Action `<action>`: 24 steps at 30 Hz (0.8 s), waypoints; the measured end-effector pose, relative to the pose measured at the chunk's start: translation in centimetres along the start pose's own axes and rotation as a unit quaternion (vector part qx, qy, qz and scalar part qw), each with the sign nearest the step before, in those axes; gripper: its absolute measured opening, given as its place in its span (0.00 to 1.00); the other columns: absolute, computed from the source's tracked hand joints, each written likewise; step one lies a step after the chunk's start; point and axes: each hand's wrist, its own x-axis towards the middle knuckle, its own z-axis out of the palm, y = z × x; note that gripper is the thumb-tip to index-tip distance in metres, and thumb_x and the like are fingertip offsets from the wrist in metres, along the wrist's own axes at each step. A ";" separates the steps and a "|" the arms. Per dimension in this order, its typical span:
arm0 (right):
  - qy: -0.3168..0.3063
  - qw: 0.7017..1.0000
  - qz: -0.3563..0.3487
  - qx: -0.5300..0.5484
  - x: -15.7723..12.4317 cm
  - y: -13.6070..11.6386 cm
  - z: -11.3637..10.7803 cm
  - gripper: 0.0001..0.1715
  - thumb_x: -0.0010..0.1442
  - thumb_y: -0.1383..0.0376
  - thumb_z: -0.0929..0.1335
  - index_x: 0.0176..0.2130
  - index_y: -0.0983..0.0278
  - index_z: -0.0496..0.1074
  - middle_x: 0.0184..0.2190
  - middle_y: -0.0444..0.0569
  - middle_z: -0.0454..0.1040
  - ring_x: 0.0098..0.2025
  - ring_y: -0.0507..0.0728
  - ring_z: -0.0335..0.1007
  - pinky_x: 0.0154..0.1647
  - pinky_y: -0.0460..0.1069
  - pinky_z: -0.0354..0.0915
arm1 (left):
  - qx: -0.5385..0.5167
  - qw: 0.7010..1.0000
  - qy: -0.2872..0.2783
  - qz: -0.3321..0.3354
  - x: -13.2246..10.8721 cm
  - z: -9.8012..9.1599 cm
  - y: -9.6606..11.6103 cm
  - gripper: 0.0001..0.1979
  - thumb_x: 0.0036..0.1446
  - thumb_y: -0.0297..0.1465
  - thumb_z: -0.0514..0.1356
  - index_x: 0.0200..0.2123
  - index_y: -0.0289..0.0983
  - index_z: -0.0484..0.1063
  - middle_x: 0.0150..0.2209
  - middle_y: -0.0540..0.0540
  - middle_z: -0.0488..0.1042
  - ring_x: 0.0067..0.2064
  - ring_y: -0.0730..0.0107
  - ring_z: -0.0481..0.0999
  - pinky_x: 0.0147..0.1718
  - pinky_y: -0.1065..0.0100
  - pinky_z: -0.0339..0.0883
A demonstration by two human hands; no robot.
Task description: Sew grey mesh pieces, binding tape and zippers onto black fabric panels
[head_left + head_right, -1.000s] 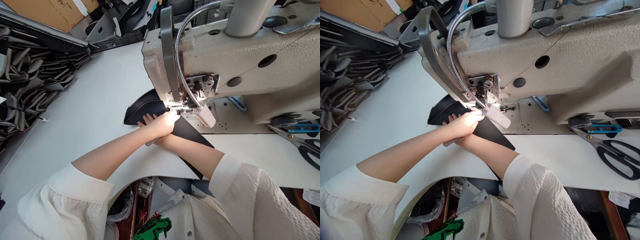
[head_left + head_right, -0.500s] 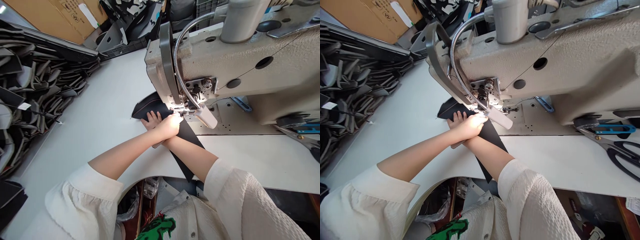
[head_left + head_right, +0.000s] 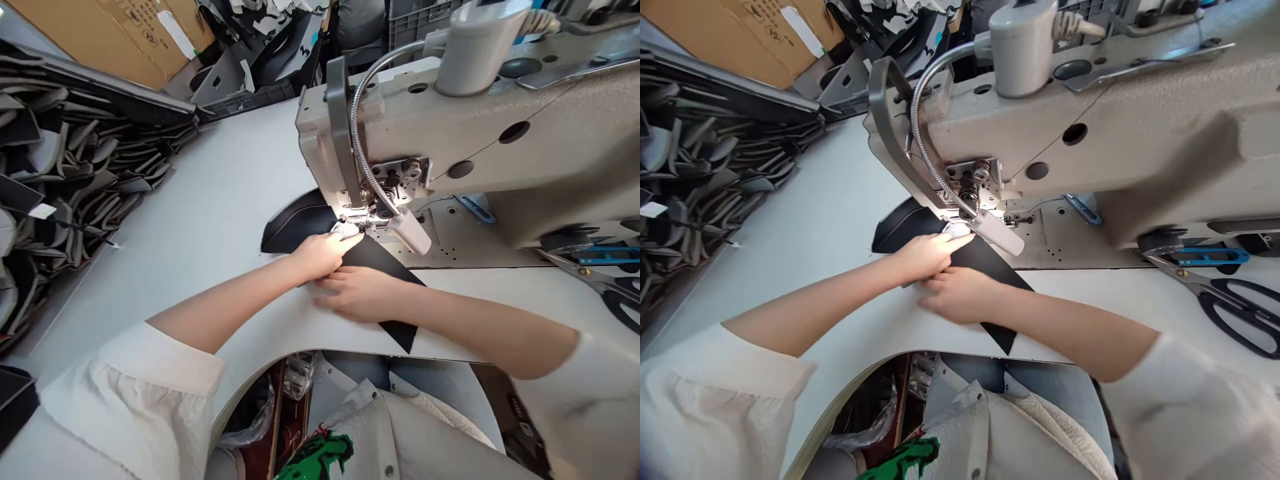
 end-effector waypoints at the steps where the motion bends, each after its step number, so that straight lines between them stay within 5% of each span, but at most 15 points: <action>1: -0.021 0.999 -0.025 0.011 -1.3 0.5 -0.3 0.23 0.62 0.56 0.65 0.57 0.49 0.68 0.58 0.45 0.67 0.59 0.57 0.61 0.60 0.52 0.58 | 0.022 0.999 -0.039 -0.007 -0.3 -0.6 -0.2 0.35 0.55 0.24 0.51 0.66 0.46 0.52 0.49 0.42 0.74 0.41 0.59 0.78 0.42 0.63 0.69; 4: -0.061 0.997 -0.014 0.044 -2.6 1.1 -0.5 0.31 0.64 0.49 0.62 0.62 0.55 0.61 0.64 0.56 0.56 0.66 0.66 0.49 0.64 0.63 0.48 | 0.044 0.988 -0.148 -0.013 -0.5 -2.5 -0.3 0.38 0.55 0.25 0.52 0.68 0.48 0.43 0.41 0.45 0.78 0.33 0.61 0.78 0.36 0.66 0.67; 9: -0.104 0.980 0.150 0.078 2.2 -2.3 1.2 0.40 0.63 0.43 0.59 0.65 0.62 0.57 0.62 0.64 0.58 0.67 0.72 0.44 0.65 0.66 0.42 | -0.009 0.975 -0.217 -0.044 1.1 -4.2 0.5 0.39 0.55 0.25 0.51 0.68 0.45 0.41 0.45 0.44 0.77 0.29 0.66 0.75 0.32 0.68 0.66; 15: -0.149 0.934 0.270 0.182 6.5 -3.8 2.9 0.39 0.66 0.45 0.56 0.67 0.62 0.48 0.62 0.59 0.59 0.61 0.69 0.57 0.58 0.63 0.57 | -0.086 0.967 -0.230 -0.070 1.6 -3.5 1.4 0.40 0.51 0.28 0.51 0.68 0.44 0.45 0.52 0.43 0.73 0.35 0.63 0.77 0.32 0.68 0.68; 19: -0.134 0.946 0.225 0.193 7.6 -4.5 3.0 0.32 0.68 0.50 0.55 0.64 0.64 0.54 0.58 0.63 0.64 0.57 0.71 0.61 0.51 0.66 0.62 | -0.163 0.960 -0.208 -0.097 1.2 -3.2 2.5 0.40 0.53 0.29 0.49 0.69 0.39 0.39 0.60 0.41 0.64 0.42 0.65 0.76 0.33 0.72 0.67; 24: -0.098 0.951 0.139 0.257 9.4 -6.5 4.3 0.26 0.68 0.52 0.58 0.57 0.65 0.63 0.53 0.57 0.69 0.53 0.68 0.65 0.53 0.63 0.63 | -0.196 0.954 -0.217 -0.069 0.1 -2.9 3.5 0.48 0.50 0.31 0.53 0.68 0.33 0.27 0.43 0.44 0.76 0.37 0.65 0.75 0.28 0.72 0.64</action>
